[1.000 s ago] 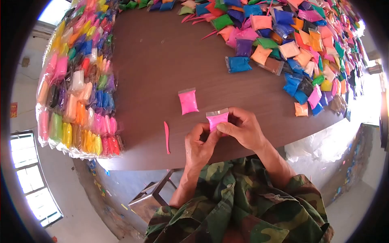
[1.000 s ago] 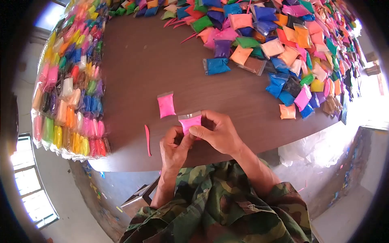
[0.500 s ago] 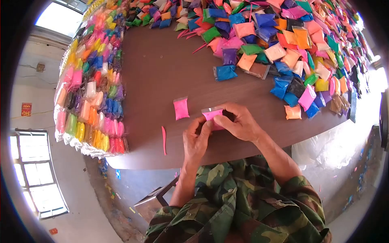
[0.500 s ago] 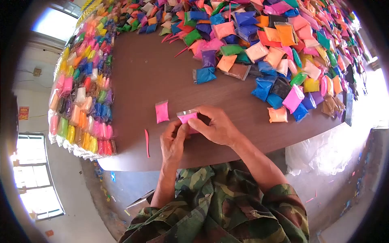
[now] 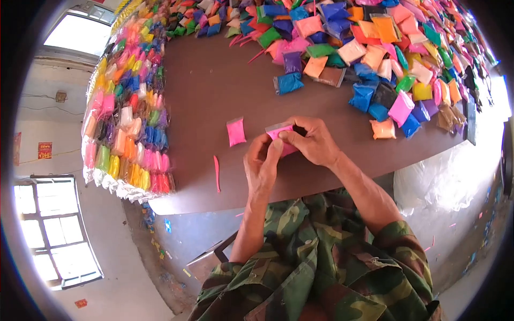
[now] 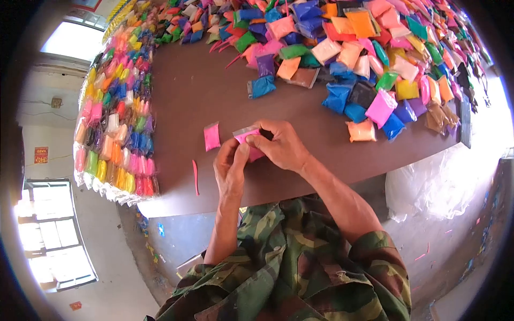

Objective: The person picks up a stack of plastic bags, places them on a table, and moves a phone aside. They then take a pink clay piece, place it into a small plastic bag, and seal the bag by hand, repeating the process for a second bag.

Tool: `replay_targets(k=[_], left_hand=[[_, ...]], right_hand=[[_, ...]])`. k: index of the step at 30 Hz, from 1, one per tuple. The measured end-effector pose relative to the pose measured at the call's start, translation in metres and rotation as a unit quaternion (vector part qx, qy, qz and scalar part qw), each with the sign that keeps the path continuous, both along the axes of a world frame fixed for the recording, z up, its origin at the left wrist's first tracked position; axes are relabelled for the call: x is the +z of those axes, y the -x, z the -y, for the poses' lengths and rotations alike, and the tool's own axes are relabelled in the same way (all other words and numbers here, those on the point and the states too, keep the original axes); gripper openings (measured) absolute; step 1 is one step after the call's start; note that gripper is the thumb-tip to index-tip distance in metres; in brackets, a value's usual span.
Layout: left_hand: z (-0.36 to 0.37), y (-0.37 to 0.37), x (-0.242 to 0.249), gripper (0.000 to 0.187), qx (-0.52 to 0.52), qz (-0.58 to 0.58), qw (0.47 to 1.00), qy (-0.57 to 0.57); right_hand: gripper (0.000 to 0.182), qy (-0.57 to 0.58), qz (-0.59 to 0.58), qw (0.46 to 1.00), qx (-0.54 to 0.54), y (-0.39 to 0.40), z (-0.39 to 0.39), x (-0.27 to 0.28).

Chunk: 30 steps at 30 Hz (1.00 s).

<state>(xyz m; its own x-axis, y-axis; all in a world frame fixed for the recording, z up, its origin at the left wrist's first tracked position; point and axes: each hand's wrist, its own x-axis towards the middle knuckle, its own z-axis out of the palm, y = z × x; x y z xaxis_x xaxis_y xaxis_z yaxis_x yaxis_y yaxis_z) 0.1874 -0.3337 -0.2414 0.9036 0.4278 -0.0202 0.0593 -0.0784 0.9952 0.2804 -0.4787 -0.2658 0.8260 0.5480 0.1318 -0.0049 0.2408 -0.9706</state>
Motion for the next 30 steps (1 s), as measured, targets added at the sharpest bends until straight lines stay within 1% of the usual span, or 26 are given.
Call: replay_targets(k=[4, 7, 10, 12, 15, 16, 19, 21, 24, 27, 30], left_hand=[[-0.009, -0.001, -0.010, 0.020, 0.029, 0.012, 0.999, 0.025], [-0.013, 0.000, -0.009, 0.017, 0.023, 0.025, 0.999, -0.033], [-0.011, -0.002, -0.008, 0.018, 0.030, 0.054, 0.993, -0.101], [-0.011, 0.000, -0.005, 0.016, 0.014, 0.035, 0.996, -0.076], [0.001, 0.000, 0.006, 0.016, 0.004, 0.025, 0.999, -0.028], [0.003, 0.000, 0.008, 0.017, 0.004, 0.026, 1.000, -0.011], [-0.013, 0.005, -0.008, 0.022, -0.032, 0.001, 0.997, -0.066], [-0.016, 0.005, -0.009, 0.018, -0.018, -0.015, 0.998, -0.062], [-0.017, 0.005, -0.009, 0.016, -0.012, -0.005, 0.998, -0.069], [-0.017, 0.006, -0.015, 0.017, -0.015, 0.013, 0.997, -0.071], [-0.018, 0.006, -0.013, 0.018, -0.017, 0.007, 0.998, -0.057]], right_hand=[[0.017, 0.022, 0.003, 0.999, 0.029, 0.000, -0.003, 0.007], [0.017, 0.032, -0.018, 0.999, 0.031, 0.001, -0.005, 0.004], [0.018, 0.034, -0.036, 0.999, 0.023, 0.000, -0.004, 0.008], [0.018, 0.030, -0.032, 0.999, 0.010, 0.001, -0.003, 0.009], [0.017, 0.022, 0.009, 0.999, -0.022, 0.002, -0.005, 0.002], [0.017, 0.027, -0.003, 0.999, -0.020, 0.001, -0.005, 0.002], [0.018, 0.031, -0.030, 0.999, -0.002, 0.000, -0.006, 0.007], [0.020, 0.028, -0.042, 0.999, 0.017, 0.001, -0.004, 0.011], [0.021, 0.044, 0.004, 0.998, 0.039, 0.000, -0.002, 0.007], [0.024, 0.105, 0.034, 0.993, 0.038, -0.001, -0.002, 0.010], [0.025, 0.004, -0.032, 0.999, 0.039, 0.003, -0.004, 0.004]])
